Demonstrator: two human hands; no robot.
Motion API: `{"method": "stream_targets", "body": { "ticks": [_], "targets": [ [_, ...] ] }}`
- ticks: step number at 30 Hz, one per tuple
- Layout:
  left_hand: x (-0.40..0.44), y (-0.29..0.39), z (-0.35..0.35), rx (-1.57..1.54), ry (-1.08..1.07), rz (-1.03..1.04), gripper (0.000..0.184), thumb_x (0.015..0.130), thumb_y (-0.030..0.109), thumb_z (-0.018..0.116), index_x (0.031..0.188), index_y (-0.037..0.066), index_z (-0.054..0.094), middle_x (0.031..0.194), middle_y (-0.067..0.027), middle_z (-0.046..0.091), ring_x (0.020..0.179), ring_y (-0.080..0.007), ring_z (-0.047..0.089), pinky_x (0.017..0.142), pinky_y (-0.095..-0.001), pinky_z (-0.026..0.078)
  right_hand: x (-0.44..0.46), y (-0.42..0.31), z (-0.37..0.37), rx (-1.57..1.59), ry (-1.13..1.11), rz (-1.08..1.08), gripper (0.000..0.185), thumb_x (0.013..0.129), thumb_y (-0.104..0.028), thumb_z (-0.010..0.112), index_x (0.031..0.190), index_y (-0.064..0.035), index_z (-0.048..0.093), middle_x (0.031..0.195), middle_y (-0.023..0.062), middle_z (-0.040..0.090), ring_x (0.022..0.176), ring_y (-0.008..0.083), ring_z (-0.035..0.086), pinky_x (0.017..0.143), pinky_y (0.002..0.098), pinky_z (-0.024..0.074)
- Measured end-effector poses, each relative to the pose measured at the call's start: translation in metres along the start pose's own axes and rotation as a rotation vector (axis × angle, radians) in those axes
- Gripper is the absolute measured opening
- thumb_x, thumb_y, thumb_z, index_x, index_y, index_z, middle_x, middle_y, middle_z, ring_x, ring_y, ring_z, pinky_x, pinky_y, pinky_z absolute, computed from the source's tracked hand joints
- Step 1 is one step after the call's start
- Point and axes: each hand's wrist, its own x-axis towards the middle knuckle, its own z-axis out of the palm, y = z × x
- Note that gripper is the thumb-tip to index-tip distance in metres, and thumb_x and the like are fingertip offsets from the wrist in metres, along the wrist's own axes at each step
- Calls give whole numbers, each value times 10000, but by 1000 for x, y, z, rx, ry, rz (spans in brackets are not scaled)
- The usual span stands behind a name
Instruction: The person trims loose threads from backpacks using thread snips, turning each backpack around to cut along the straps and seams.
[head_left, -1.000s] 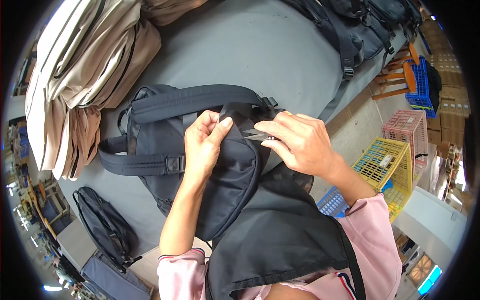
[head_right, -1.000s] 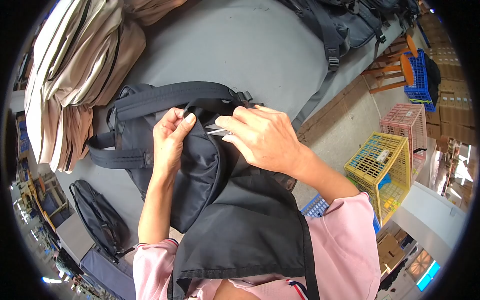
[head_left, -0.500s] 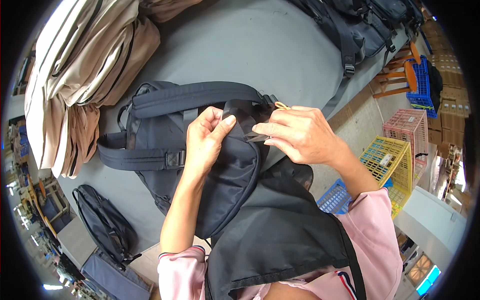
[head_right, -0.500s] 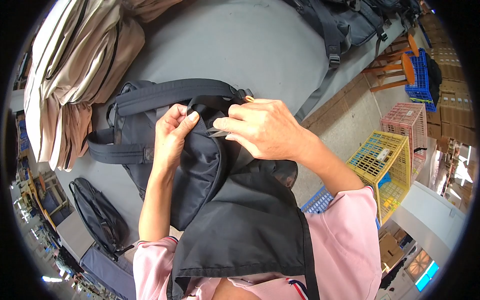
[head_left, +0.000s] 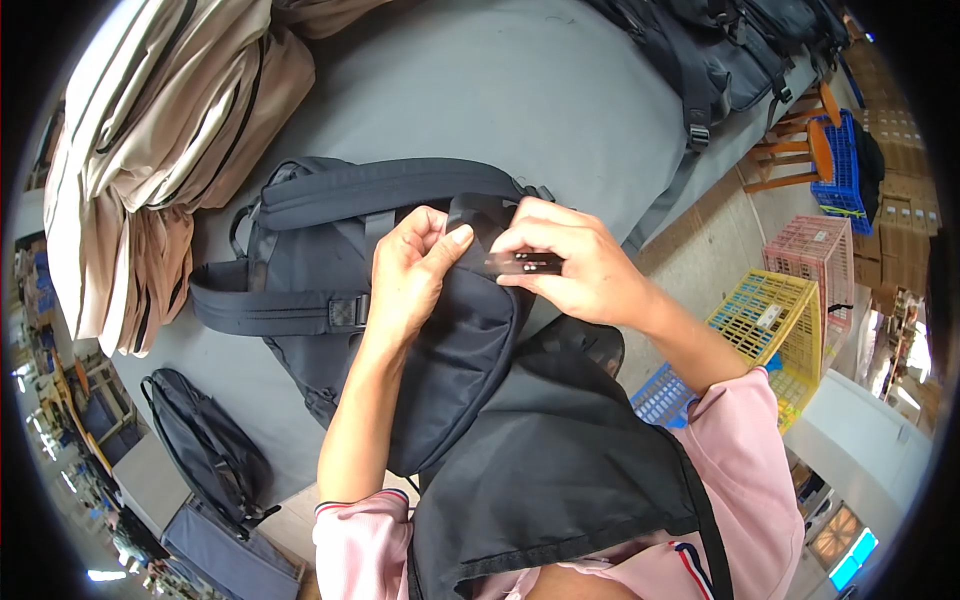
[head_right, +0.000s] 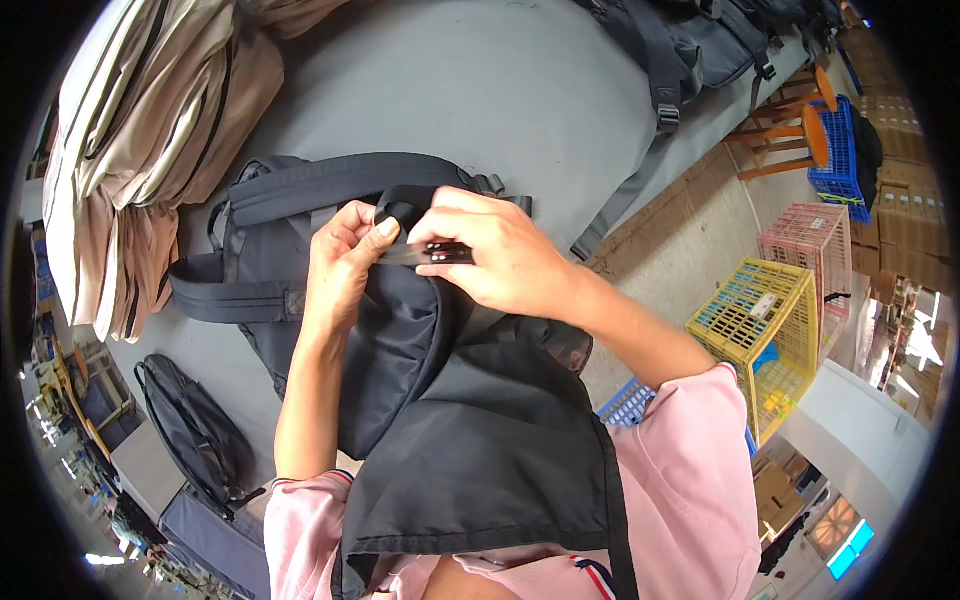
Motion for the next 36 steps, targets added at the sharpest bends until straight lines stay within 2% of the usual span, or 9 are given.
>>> {"method": "stream_targets", "body": {
  "ticks": [5, 9, 13, 14, 17, 21, 28, 34, 36],
  "targets": [
    [-1, 1, 0, 44, 2, -5, 152, 845, 141, 651, 788, 29, 564, 654, 41, 558, 619, -17, 428, 573, -198, 357, 18, 5, 1, -136, -227, -48, 207, 747, -101, 701, 817, -9, 529, 829, 94, 504, 725, 304, 547, 633, 400, 435],
    [-1, 1, 0, 90, 10, -3, 159, 842, 153, 647, 782, 28, 567, 637, 44, 551, 613, -20, 421, 570, -203, 353, 16, 6, 14, -166, -62, 63, 217, 780, -135, 681, 791, 3, 513, 827, 116, 500, 742, 329, 544, 631, 410, 434],
    [-2, 5, 0, 123, 18, -27, 168, 835, 159, 650, 777, 26, 565, 625, 52, 537, 603, -24, 400, 562, -205, 340, 6, 15, 18, 182, 169, 293, 175, 821, -104, 631, 923, -6, 528, 874, 107, 537, 717, 278, 569, 641, 377, 446],
    [-1, 5, -1, 120, 9, -42, 151, 844, 150, 647, 788, 37, 563, 644, 61, 522, 610, -20, 391, 569, -195, 324, 1, 17, 15, 152, 159, 328, 185, 810, -104, 633, 952, -30, 541, 889, 88, 545, 723, 250, 582, 637, 361, 453],
    [2, 2, -2, 130, -4, -54, 141, 852, 146, 645, 799, 46, 561, 658, 68, 502, 611, -18, 377, 571, -189, 306, -8, -5, 8, -110, 196, 184, 154, 792, -113, 647, 903, -52, 560, 882, 75, 543, 737, 238, 592, 620, 354, 460],
    [5, -3, -3, 159, 16, -32, 190, 829, 174, 657, 771, 20, 562, 603, 45, 517, 578, -35, 383, 539, -220, 330, -21, -8, -6, -377, 72, 144, 266, 712, -126, 719, 946, -64, 609, 820, 61, 541, 606, 193, 539, 565, 291, 445],
    [5, -6, -2, 133, 17, -44, 189, 828, 172, 658, 772, 20, 560, 592, 43, 500, 572, -37, 380, 533, -223, 328, -9, -10, -7, -568, 48, -169, 225, 690, -117, 713, 898, -74, 639, 771, 58, 545, 600, 245, 561, 570, 334, 462],
    [5, -6, 0, 151, 21, -53, 187, 828, 171, 655, 772, 20, 559, 592, 43, 500, 569, -37, 380, 529, -226, 327, -12, -8, -6, -625, 50, -165, 233, 677, -120, 722, 892, -72, 648, 742, 49, 551, 589, 232, 563, 569, 325, 468],
    [5, -5, 0, 133, 15, -47, 183, 828, 168, 654, 774, 21, 561, 593, 44, 500, 568, -36, 381, 529, -224, 328, -15, -10, -8, -549, 80, -63, 207, 696, -126, 704, 877, -68, 622, 770, 38, 527, 623, 210, 578, 601, 334, 470]
  ]
}}
